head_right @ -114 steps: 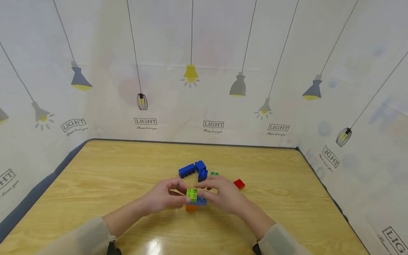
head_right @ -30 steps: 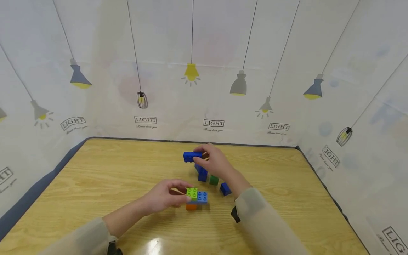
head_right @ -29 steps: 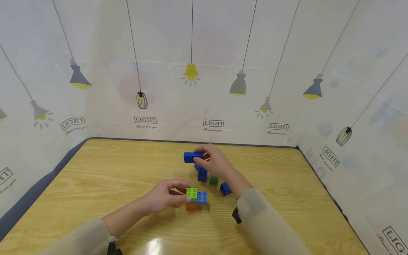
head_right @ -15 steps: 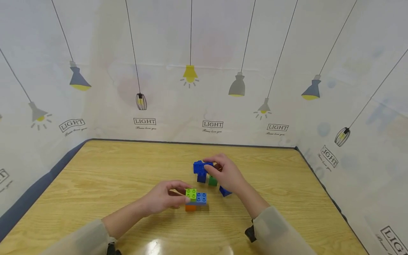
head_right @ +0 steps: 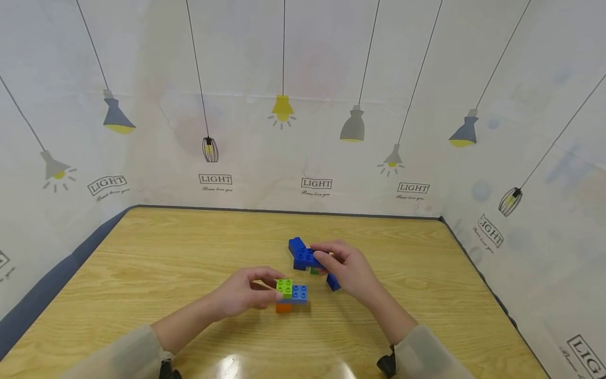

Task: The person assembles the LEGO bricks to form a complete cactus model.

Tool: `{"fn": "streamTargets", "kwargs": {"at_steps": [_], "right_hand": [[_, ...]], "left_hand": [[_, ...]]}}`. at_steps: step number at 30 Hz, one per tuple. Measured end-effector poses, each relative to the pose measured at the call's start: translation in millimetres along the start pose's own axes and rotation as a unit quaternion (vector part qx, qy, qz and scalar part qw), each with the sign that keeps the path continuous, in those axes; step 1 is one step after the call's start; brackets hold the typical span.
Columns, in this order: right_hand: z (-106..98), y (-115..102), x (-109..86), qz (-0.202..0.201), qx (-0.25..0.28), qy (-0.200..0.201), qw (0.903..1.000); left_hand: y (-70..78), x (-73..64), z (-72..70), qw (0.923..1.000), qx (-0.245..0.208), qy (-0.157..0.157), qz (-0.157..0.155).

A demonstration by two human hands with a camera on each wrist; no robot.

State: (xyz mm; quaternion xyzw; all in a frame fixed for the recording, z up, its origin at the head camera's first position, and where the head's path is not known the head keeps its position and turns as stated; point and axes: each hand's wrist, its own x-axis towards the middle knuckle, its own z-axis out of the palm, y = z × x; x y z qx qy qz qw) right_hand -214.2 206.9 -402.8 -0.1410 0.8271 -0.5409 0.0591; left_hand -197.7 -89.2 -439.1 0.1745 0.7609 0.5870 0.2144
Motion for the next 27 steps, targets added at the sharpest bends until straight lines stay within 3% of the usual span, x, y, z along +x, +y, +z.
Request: {"fn": "streamTargets", "kwargs": {"at_steps": [6,14,21,27], "right_hand": [[-7,-2,-7.8,0.007,0.001,-0.011,0.9999],[-4,1,-13.5,-0.067,0.012,-0.044,0.9967],[11,1,-14.2,-0.121,0.026,-0.081,0.9889],[23,-4,-12.6,-0.135,-0.009,-0.098,0.9859]], "left_hand": [[0.2,-0.2,-0.7,1.0000,0.001,-0.004,0.000],[-1.2,-1.1,1.1,0.9999,0.005,0.002,0.014],[-2.5,1.1,1.9,0.9996,0.013,0.003,0.025],[-2.7,2.5,2.4,0.9989,0.030,0.009,0.035]]}}
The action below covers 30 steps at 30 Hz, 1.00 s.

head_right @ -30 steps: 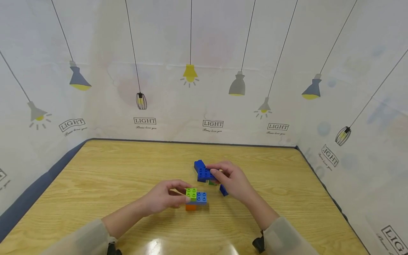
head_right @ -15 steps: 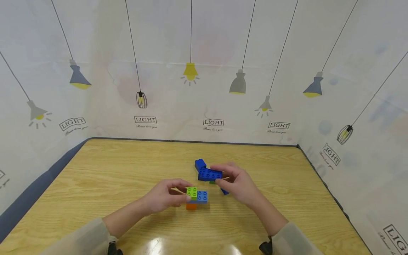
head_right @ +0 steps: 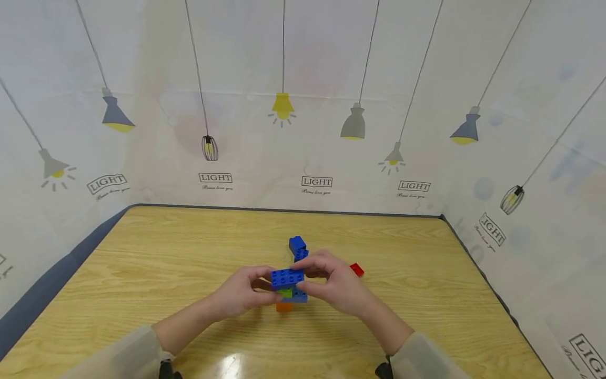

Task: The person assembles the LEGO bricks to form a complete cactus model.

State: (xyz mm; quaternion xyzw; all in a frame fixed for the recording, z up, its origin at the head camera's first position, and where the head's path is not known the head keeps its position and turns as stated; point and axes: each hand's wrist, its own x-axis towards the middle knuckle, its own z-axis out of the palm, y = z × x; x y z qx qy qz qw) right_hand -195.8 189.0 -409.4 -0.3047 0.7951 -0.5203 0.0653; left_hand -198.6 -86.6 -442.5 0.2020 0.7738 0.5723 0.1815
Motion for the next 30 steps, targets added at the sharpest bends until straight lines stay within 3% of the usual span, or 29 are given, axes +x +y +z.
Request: {"fn": "streamTargets", "kwargs": {"at_steps": [10,21,30], "right_hand": [[9.8,0.1,6.2,0.020,-0.086,0.001,0.9961],[9.8,3.6,3.3,-0.042,-0.124,0.002,0.9913],[9.0,-1.0,5.1,-0.048,-0.173,-0.011,0.9837]], "left_hand": [[-0.9,0.6,0.2,0.9999,-0.013,0.000,-0.001],[-3.4,1.0,1.1,0.9999,-0.016,-0.004,0.002],[-0.6,-0.5,0.7,0.9999,-0.011,-0.002,-0.006]]}}
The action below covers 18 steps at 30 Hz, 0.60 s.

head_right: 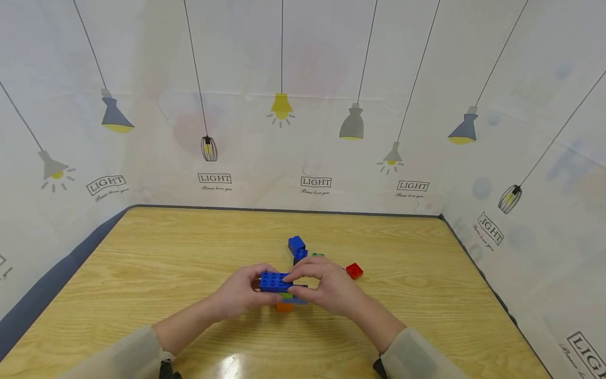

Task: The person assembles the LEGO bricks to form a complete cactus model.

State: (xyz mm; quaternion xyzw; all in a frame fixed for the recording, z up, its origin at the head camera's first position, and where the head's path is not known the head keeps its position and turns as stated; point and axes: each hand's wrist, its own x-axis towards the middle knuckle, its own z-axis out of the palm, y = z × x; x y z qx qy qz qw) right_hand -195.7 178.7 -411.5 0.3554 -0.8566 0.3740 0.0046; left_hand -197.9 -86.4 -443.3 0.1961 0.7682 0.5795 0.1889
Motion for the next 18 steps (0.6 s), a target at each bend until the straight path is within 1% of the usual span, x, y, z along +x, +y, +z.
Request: {"fn": "streamTargets", "kwargs": {"at_steps": [5,10,18], "right_hand": [[0.2,1.9,-0.7,-0.006,-0.006,0.005,1.0000],[0.2,3.1,-2.1,-0.022,-0.011,0.013,0.9996],[-0.8,-0.5,1.0,-0.016,-0.037,-0.001,0.9992]], "left_hand": [[0.8,0.8,0.2,1.0000,0.002,-0.002,-0.003],[1.5,1.7,0.4,0.9999,0.009,-0.001,-0.005],[0.0,0.5,-0.4,0.9999,0.012,0.003,-0.002]]}}
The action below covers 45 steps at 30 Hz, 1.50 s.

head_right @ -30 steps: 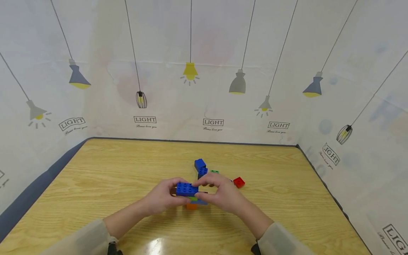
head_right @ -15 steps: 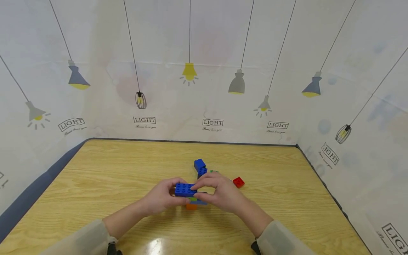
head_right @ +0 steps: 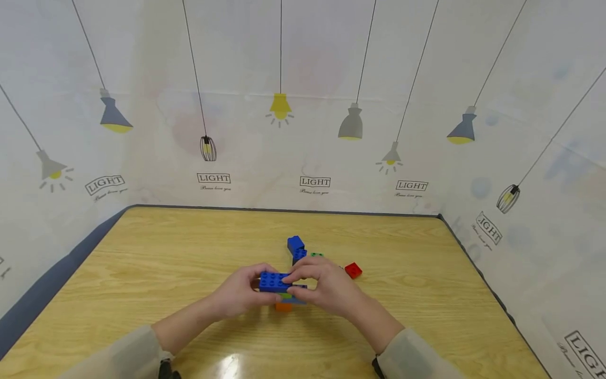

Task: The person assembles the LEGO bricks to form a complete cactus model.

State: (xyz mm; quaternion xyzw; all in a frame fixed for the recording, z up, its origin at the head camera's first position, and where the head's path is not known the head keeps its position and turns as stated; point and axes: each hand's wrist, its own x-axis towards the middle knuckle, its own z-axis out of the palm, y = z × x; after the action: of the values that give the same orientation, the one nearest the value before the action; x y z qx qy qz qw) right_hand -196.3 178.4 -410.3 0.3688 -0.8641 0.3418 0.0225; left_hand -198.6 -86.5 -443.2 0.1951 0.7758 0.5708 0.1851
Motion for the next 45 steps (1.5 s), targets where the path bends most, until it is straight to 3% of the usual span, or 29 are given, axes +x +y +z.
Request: {"fn": "streamTargets", "kwargs": {"at_steps": [13,26,45], "right_hand": [[0,1,-0.1,-0.014,0.012,-0.004,0.9998],[-1,-2,-0.1,0.014,0.013,-0.009,0.9998],[2,2,-3.7,0.000,0.027,0.003,0.9996]], "left_hand": [[5.9,-8.4,-8.5,0.9985,-0.008,0.040,0.037],[10.9,-5.3,-8.3,0.9991,-0.015,0.028,0.028],[10.7,-2.8,-6.5,0.9992,-0.011,0.023,0.030]]}}
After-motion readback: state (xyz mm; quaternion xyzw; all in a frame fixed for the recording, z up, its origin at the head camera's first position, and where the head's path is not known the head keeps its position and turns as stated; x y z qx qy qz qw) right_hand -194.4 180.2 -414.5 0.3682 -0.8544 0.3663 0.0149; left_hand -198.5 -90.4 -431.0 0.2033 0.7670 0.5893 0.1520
